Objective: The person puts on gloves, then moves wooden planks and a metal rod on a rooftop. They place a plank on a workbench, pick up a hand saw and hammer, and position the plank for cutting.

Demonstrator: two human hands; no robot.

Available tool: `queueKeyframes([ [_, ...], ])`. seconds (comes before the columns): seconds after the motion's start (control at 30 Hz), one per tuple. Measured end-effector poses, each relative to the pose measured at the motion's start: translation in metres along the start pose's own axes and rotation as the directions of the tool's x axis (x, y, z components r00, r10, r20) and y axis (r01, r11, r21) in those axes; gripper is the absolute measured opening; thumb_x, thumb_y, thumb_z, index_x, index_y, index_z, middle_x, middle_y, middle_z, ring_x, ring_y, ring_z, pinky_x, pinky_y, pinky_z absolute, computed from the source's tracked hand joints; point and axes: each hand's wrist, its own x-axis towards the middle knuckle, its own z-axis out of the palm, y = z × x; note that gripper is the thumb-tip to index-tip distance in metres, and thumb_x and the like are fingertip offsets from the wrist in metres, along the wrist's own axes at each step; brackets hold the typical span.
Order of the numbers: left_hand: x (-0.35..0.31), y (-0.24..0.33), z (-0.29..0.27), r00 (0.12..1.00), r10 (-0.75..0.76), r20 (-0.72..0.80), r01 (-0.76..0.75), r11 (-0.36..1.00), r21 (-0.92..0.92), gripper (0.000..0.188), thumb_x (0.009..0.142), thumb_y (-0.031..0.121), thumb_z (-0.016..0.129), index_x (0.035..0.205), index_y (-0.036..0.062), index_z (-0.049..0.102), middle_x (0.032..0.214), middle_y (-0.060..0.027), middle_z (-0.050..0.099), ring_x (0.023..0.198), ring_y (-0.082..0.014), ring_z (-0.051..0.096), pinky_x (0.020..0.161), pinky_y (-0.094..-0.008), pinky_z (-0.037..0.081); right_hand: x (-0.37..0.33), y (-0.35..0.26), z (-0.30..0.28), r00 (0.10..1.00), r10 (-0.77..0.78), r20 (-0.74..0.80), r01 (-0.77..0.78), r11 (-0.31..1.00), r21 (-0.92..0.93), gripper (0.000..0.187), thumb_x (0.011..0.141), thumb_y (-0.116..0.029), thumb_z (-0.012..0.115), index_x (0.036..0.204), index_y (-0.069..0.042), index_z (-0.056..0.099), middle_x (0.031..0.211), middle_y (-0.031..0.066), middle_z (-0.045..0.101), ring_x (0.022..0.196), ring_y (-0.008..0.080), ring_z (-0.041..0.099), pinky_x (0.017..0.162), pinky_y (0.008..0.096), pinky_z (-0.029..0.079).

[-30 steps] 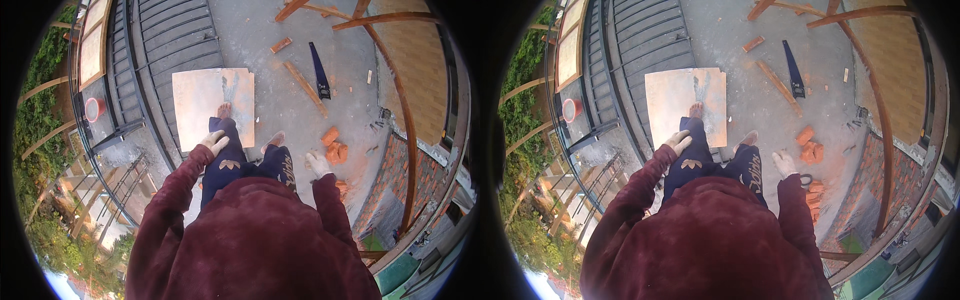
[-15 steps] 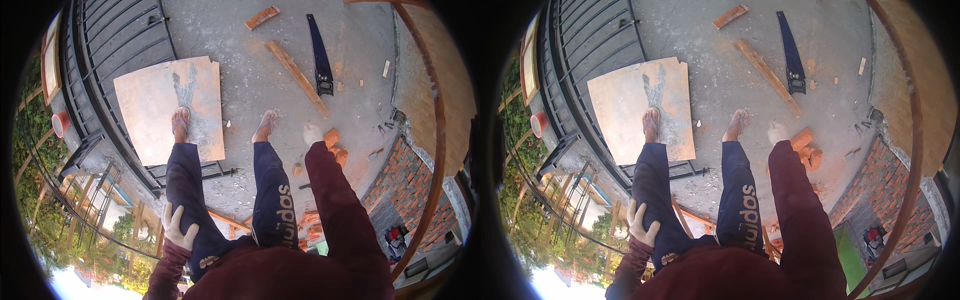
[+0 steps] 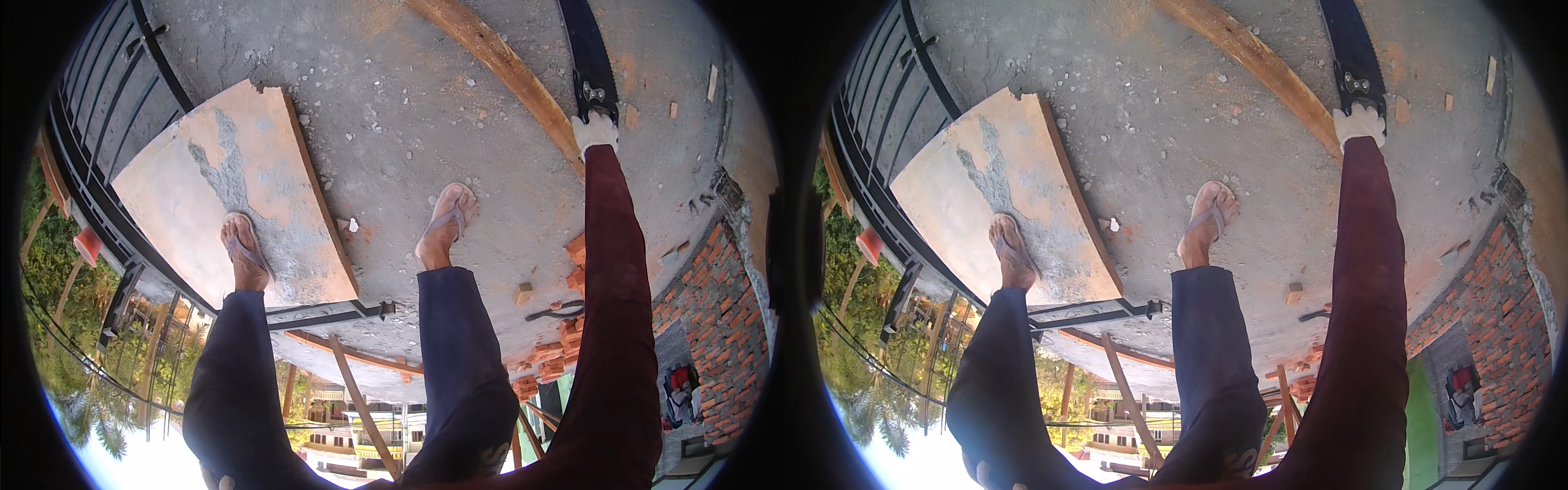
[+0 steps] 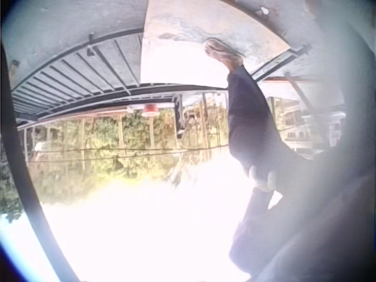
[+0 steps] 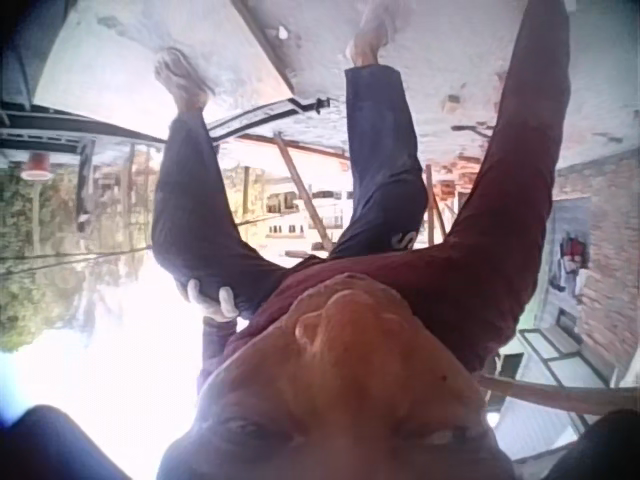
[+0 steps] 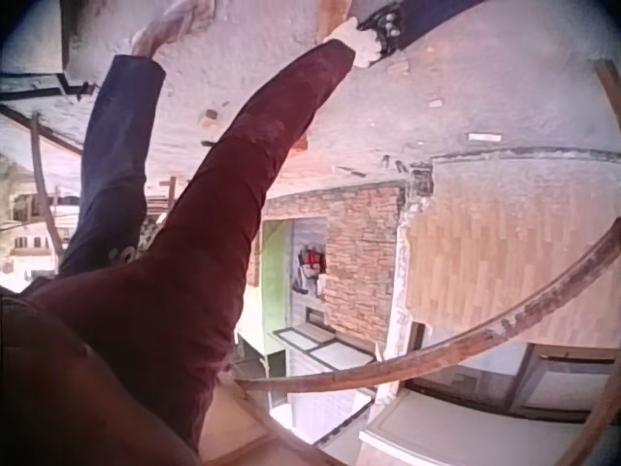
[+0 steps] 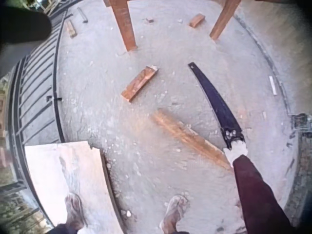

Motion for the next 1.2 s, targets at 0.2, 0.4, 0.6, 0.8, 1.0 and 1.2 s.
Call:
queueKeyframes([
  [0.2, 0.024, -0.010, -0.006, 0.995, 0.095, -0.036, -0.094, 0.995, 0.023, 0.061, 0.089, 0.040, 0.068, 0.140, 0.0101, 0.050, 0.135, -0.0277, 0.047, 0.125, -0.0549, 0.049, 0.104, -0.0580, 0.044, -0.005, 0.020, -0.015, 0.977, -0.071, -0.200, 0.080, 0.996, 0.038, 0.046, 0.092, -0.048, 0.061, 0.109, -0.008, 0.074, 0.111, 0.0165, 0.074, 0.112, 0.0360, 0.067, 0.105, 0.0570, 0.040],
  [0.4, 0.023, -0.019, -0.007, 0.837, 0.418, -0.353, -0.333, 0.901, 0.278, 0.060, 0.088, 0.042, 0.070, 0.137, 0.0124, 0.053, 0.127, -0.0253, 0.053, 0.119, -0.0534, 0.056, 0.099, -0.0561, 0.050, -0.104, 0.009, -0.137, 0.951, -0.098, -0.295, 0.275, 0.707, 0.652, 0.041, 0.095, -0.039, 0.067, 0.100, 0.001, 0.073, 0.091, 0.0244, 0.072, 0.089, 0.0427, 0.070, 0.079, 0.0492, 0.051],
  [0.6, 0.017, -0.058, -0.099, 0.991, -0.097, 0.087, 0.118, 0.953, -0.280, 0.071, 0.080, 0.033, 0.076, 0.139, 0.0056, 0.050, 0.154, -0.0339, 0.034, 0.140, -0.0527, 0.040, 0.116, -0.0549, 0.037, -0.336, 0.023, -0.230, 0.994, 0.067, 0.082, -0.091, 0.149, 0.985, 0.024, 0.092, -0.020, 0.074, 0.104, 0.000, 0.068, 0.083, 0.0010, 0.064, 0.072, 0.0125, 0.059, 0.068, 0.0322, 0.049],
  [0.8, 0.044, -0.121, -0.137, 0.987, 0.133, 0.085, -0.113, 0.972, -0.208, 0.062, 0.084, 0.039, 0.075, 0.135, 0.0053, 0.062, 0.147, -0.0285, 0.047, 0.138, -0.0467, 0.042, 0.117, -0.0543, 0.034, -0.588, 0.010, -0.351, 0.931, 0.172, 0.323, -0.362, 0.301, 0.882, 0.030, 0.089, -0.027, 0.074, 0.098, 0.001, 0.071, 0.083, 0.0076, 0.070, 0.077, 0.0203, 0.066, 0.072, 0.0389, 0.050],
  [1.0, 0.083, -0.101, -0.246, 0.691, 0.428, 0.582, -0.594, 0.795, 0.121, 0.063, 0.095, 0.056, 0.059, 0.130, 0.0051, 0.067, 0.126, -0.0239, 0.069, 0.121, -0.0424, 0.063, 0.104, -0.0476, 0.050, -0.774, 0.032, -0.340, 0.822, -0.029, 0.569, -0.518, -0.455, 0.724, 0.015, 0.079, -0.020, 0.067, 0.080, -0.005, 0.071, 0.074, 0.0080, 0.070, 0.066, 0.0235, 0.065, 0.065, 0.0401, 0.050],
  [1.2, 0.128, -0.043, -0.357, 0.540, 0.725, 0.427, -0.816, 0.575, 0.056, 0.057, 0.098, 0.044, 0.059, 0.128, -0.0039, 0.066, 0.127, -0.0267, 0.068, 0.122, -0.0393, 0.064, 0.105, -0.0432, 0.049, -0.935, 0.017, -0.377, 0.867, 0.129, 0.482, -0.023, -0.955, 0.296, 0.029, 0.091, -0.039, 0.075, 0.095, -0.012, 0.065, 0.084, 0.0019, 0.066, 0.073, 0.0200, 0.066, 0.070, 0.0391, 0.054],
])
